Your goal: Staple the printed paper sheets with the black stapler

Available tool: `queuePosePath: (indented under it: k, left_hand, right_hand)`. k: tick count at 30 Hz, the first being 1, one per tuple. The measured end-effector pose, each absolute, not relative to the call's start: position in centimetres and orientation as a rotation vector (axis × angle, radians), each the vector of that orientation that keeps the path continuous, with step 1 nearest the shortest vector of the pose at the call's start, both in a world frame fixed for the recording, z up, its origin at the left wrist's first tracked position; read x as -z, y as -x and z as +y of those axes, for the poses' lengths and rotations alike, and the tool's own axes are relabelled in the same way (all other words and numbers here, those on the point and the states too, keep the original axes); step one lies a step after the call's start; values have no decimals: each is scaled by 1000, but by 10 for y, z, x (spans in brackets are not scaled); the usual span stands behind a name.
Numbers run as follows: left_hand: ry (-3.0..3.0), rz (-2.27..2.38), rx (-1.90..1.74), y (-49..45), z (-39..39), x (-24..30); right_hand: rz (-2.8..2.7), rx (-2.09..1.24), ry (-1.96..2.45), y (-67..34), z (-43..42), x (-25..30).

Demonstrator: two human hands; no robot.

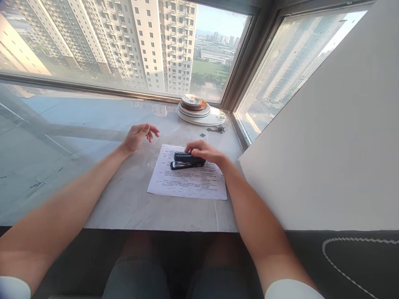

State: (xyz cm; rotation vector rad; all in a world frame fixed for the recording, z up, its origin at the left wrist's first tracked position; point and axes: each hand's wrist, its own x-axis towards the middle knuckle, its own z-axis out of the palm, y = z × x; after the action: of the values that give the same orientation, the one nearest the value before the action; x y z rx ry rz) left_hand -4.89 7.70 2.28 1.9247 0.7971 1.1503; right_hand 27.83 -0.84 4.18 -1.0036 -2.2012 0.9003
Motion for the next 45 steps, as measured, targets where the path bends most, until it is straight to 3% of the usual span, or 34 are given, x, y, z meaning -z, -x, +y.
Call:
queuePosePath:
  k: [5, 12, 27, 35, 40, 45]
  left_hand:
    - [-1659, 836, -1311, 53, 84, -21]
    - [-1030, 710, -1543, 67, 88, -34]
    - [-881, 556, -1661, 83, 83, -46]
    - [-1343, 688, -1489, 67, 84, -33]
    - [-2252, 874, -933, 39, 76, -18]
    - [-2527, 870, -616, 29, 70, -14]
  right_hand:
    - [-1874, -312, 1453, -302, 10, -18]
    - [-2268, -316, 1799, -279, 24, 8]
    - [-2324, -469, 1059, -91, 82, 7]
    - [-2297, -287, 1383, -187, 42, 10]
    - [-2164, -115, 1532, -240, 30, 12]
    - [-2127, -22, 1437, -244, 28, -1]
